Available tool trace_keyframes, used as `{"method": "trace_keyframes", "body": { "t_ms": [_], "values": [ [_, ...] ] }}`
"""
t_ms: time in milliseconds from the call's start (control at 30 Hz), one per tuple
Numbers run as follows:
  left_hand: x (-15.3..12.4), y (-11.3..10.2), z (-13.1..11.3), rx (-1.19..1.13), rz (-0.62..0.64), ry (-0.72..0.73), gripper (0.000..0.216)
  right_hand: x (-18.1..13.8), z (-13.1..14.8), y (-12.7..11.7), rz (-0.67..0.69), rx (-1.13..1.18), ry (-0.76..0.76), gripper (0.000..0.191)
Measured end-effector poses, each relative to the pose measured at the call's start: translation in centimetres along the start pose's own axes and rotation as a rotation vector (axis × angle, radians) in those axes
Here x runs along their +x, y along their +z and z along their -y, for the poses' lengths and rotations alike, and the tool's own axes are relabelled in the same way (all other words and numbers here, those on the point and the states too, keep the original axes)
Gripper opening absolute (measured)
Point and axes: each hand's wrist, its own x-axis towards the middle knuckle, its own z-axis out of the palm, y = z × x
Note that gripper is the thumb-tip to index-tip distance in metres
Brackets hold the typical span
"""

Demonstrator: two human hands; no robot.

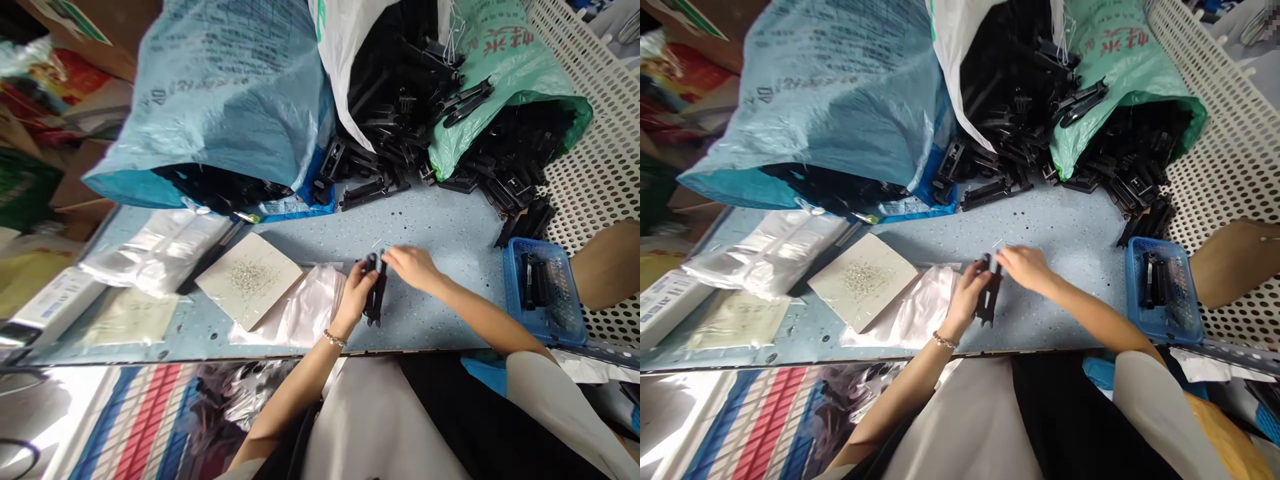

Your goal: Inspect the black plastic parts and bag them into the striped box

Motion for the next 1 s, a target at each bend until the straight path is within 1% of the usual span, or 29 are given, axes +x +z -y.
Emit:
{"method": "trace_keyframes", "body": {
  "t_ms": [33, 67, 100, 167, 233, 267, 300, 333, 400, 467, 500, 533, 567, 600, 633, 700, 767, 800, 867, 900, 933, 1000],
  "values": [
    [0.0, 0.6, 0.4, 0.047, 0.101, -0.036, 0.039, 2.5, -0.3, -0.9, -0.125, -0.156, -0.041, 0.036],
    [-0.2, 1.3, 0.8, 0.134, 0.185, -0.023, 0.036, 5.2, -0.6, -1.7, -0.186, -0.282, -0.087, 0.031],
    [-0.6, 2.2, 1.1, 0.243, 0.234, 0.030, 0.033, 8.1, -0.9, -2.3, -0.213, -0.381, -0.122, 0.033],
    [-1.4, 3.7, 1.6, 0.493, 0.225, 0.182, 0.033, 13.4, -1.7, -3.0, -0.191, -0.536, -0.125, 0.049],
    [-1.7, 4.5, 1.9, 0.684, 0.171, 0.293, 0.039, 17.4, -2.4, -3.2, -0.131, -0.651, -0.107, 0.059],
    [-1.6, 4.4, 2.0, 0.711, 0.158, 0.312, 0.040, 18.6, -2.7, -3.2, -0.113, -0.695, -0.096, 0.060],
    [-1.2, 4.1, 2.2, 0.678, 0.149, 0.305, 0.039, 19.3, -2.9, -3.1, -0.105, -0.729, -0.086, 0.057],
    [-0.5, 3.5, 2.2, 0.581, 0.138, 0.269, 0.038, 19.4, -3.0, -2.9, -0.109, -0.749, -0.075, 0.052],
    [1.3, 1.9, 2.1, 0.263, 0.075, 0.129, 0.044, 17.8, -2.8, -2.0, -0.146, -0.732, -0.032, 0.046],
    [3.4, 0.4, 1.4, -0.079, -0.042, -0.030, 0.060, 14.5, -2.1, -0.7, -0.190, -0.638, -0.003, 0.047],
    [4.3, -0.2, 0.9, -0.217, -0.098, -0.078, 0.067, 12.4, -1.7, 0.1, -0.209, -0.571, -0.013, 0.047],
    [4.9, -0.6, 0.2, -0.314, -0.144, -0.095, 0.071, 10.1, -1.3, 0.7, -0.201, -0.509, -0.083, 0.046],
    [5.3, -0.9, -0.5, -0.365, -0.173, -0.087, 0.072, 7.9, -0.8, 1.2, -0.185, -0.450, -0.199, 0.042],
    [5.3, -1.1, -1.3, -0.377, -0.185, -0.071, 0.071, 5.9, -0.5, 1.4, -0.178, -0.389, -0.301, 0.037],
    [5.1, -1.1, -2.0, -0.361, -0.178, -0.059, 0.069, 4.2, -0.2, 1.4, -0.211, -0.337, -0.347, 0.033],
    [4.0, -0.9, -3.3, -0.286, -0.118, -0.067, 0.063, 1.9, 0.1, 0.5, -0.350, -0.295, -0.350, 0.028],
    [2.5, -0.5, -4.3, -0.194, -0.039, -0.067, 0.061, 1.1, 0.1, -0.7, -0.453, -0.369, -0.317, 0.026],
    [1.8, -0.1, -4.6, -0.146, -0.017, -0.045, 0.060, 1.1, 0.0, -1.1, -0.464, -0.427, -0.309, 0.026],
    [0.7, 0.5, -4.9, -0.037, -0.023, 0.028, 0.060, 1.3, 0.0, -1.3, -0.430, -0.485, -0.301, 0.030],
    [0.3, 0.9, -5.0, 0.025, -0.037, 0.070, 0.062, 1.4, 0.2, -0.9, -0.422, -0.449, -0.282, 0.033],
    [0.0, 1.1, -4.9, 0.090, -0.049, 0.105, 0.066, 1.4, 0.3, -0.4, -0.426, -0.361, -0.245, 0.037],
    [-0.3, 1.3, -4.9, 0.210, -0.052, 0.148, 0.078, 1.2, 0.8, 1.1, -0.442, -0.073, -0.124, 0.046]
  ]
}}
